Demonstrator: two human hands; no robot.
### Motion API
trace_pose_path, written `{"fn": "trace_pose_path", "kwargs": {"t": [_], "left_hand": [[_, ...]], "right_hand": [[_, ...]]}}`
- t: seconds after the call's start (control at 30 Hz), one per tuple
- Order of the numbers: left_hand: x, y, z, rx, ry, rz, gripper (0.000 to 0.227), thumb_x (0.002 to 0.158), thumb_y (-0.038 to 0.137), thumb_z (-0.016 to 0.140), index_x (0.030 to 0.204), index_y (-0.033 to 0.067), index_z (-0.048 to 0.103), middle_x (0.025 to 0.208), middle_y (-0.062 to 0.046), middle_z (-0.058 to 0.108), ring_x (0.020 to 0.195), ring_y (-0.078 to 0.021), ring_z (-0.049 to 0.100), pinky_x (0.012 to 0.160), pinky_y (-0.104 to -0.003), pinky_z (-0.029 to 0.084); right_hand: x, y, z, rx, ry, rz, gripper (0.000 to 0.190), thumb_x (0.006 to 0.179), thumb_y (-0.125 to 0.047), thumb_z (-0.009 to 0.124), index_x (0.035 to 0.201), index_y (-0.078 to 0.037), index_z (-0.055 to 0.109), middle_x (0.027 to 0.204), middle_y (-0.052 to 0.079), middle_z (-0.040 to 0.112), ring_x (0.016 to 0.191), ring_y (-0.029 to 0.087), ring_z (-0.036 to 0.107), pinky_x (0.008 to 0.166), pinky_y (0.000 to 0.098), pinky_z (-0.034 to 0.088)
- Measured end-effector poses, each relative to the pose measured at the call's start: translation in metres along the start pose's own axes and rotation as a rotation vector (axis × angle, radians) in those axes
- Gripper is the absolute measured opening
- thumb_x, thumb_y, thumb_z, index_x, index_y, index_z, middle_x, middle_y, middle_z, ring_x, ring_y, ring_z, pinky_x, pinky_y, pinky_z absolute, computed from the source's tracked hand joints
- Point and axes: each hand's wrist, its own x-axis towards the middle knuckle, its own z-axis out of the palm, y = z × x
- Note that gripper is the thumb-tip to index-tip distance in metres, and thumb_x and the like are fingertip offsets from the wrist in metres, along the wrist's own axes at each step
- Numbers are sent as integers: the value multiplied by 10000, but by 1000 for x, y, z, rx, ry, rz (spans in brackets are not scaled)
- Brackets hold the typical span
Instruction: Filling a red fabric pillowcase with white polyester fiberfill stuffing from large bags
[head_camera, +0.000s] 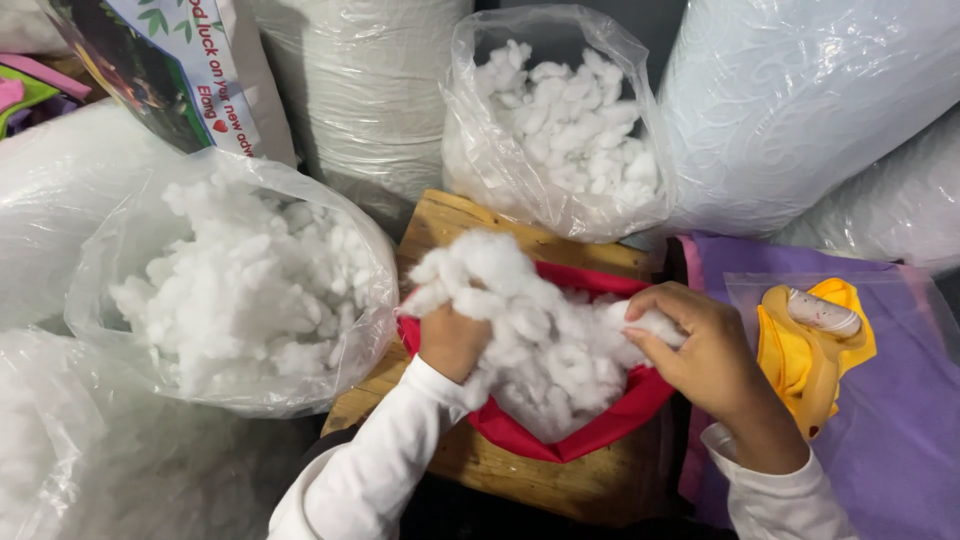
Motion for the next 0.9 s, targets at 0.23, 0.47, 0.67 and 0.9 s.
{"fn": "trace_pose_path", "kwargs": {"t": [0.23, 0.47, 0.67, 0.9], "left_hand": [[-11, -20, -14, 40, 91, -16, 222, 827, 78, 723, 913, -75, 588, 861, -288, 646, 838, -375, 647, 839, -478, 539], [8, 33, 15, 77, 111, -92, 191, 800, 83, 581, 951, 88, 698, 849, -67, 722, 810, -191, 676, 748, -369, 553], [5, 31, 20, 85, 83, -24, 166, 744, 14, 499, 856, 78, 603, 774, -49, 643, 730, -205, 608, 710, -377, 498], [1, 25, 31, 169, -109, 104, 125, 779, -29, 515, 850, 57, 571, 776, -127, 611, 719, -317, 575, 677, -437, 424]], "right_hand": [[-12, 4, -1, 10, 50, 34, 323, 751, -138, 871, 875, -95, 577, 983, 102, 780, 933, 325, 746, 760, 426, 571], [-13, -25, -4, -254, 12, -203, 89, 858, -111, 732, 946, -101, 728, 1014, 39, 695, 921, 240, 658, 830, 351, 523], [-6, 41, 49, -353, -401, 50, 360, 859, -165, 663, 1207, -248, 703, 1255, -6, 662, 1111, 272, 685, 932, 426, 547], [-21, -64, -14, -15, -43, -153, 620, 709, -213, 907, 1279, -151, 672, 1237, 28, 718, 998, 138, 758, 755, 234, 636]]}}
